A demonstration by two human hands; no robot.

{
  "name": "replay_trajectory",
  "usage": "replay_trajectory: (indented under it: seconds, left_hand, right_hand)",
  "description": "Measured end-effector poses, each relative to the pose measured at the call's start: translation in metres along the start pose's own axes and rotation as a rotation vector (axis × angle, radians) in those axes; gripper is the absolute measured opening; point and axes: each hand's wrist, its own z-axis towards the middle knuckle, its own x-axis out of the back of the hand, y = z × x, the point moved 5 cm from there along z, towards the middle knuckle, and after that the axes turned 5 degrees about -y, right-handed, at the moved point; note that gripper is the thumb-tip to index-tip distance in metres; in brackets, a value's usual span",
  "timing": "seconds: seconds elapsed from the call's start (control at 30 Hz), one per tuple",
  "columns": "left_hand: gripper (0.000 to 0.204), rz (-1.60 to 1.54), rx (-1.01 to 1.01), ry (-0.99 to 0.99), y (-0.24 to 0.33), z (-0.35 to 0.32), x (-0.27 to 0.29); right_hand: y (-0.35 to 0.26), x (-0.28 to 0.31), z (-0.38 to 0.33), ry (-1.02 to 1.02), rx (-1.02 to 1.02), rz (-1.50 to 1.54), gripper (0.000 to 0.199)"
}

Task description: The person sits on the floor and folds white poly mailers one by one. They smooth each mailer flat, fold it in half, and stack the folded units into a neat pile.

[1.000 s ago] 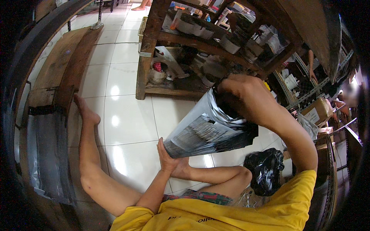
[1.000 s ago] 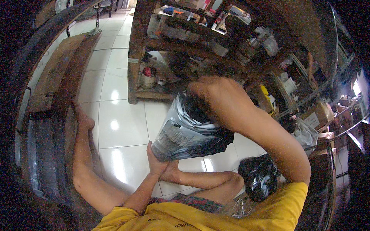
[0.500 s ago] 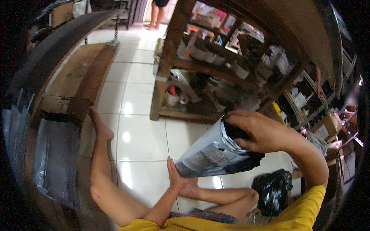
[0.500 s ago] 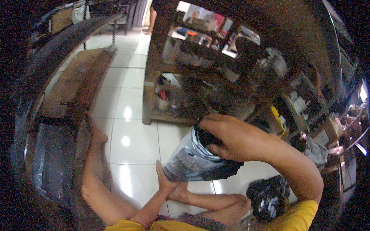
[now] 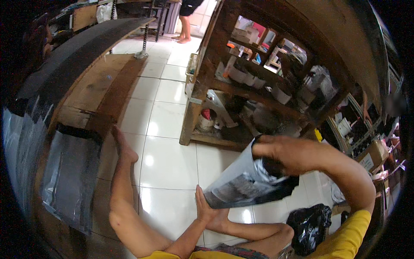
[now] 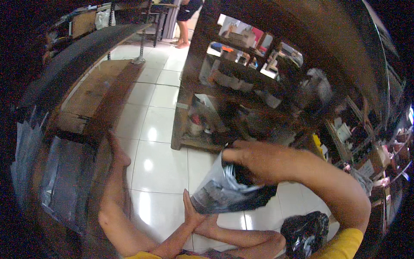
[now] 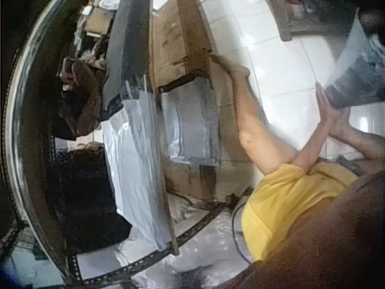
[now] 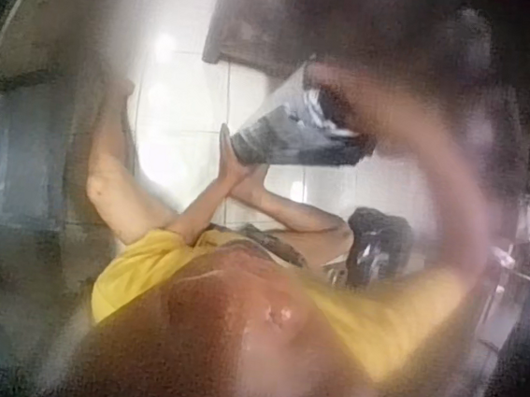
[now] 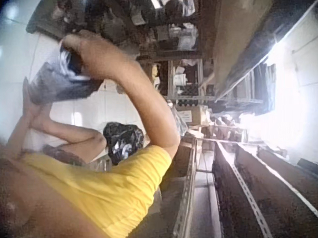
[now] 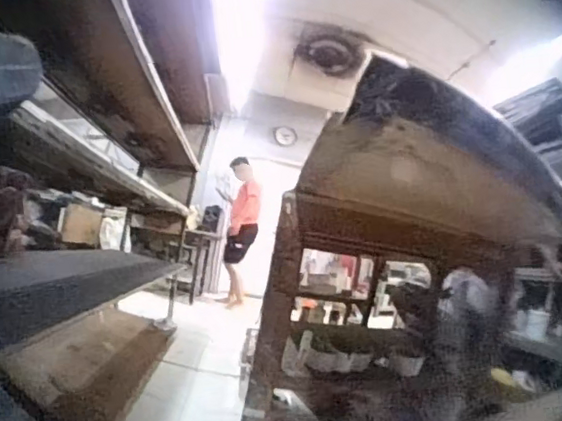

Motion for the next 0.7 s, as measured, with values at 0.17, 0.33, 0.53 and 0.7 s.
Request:
replay_trajectory:
  seconds: [0.17,0.33,0.53,0.7]
  left_hand:
    - [0.135,0.054,-0.041,0.018,0.014,0.003,0.004]
    - [0.133,0.08,-0.042,0.003,0.018,0.005,0.011]
    - [0.133,-0.027,-0.037,-0.021,0.007,0.009,0.011]
    - [0.132,0.057,-0.044,-0.016,0.014,0.008,0.014]
  right_hand:
    - [0.019,-0.006,0.019,0.125,0.016,-0.079,0.049]
    - [0.009,-0.015,0.026,0.09,0.126,0.087,0.034]
    - [0.033,-0.009,0.005,0.194,-0.286,-0.008,0.035]
    - [0.021,-0.011,-0.006,0.208,-0.274,0.25,0.041]
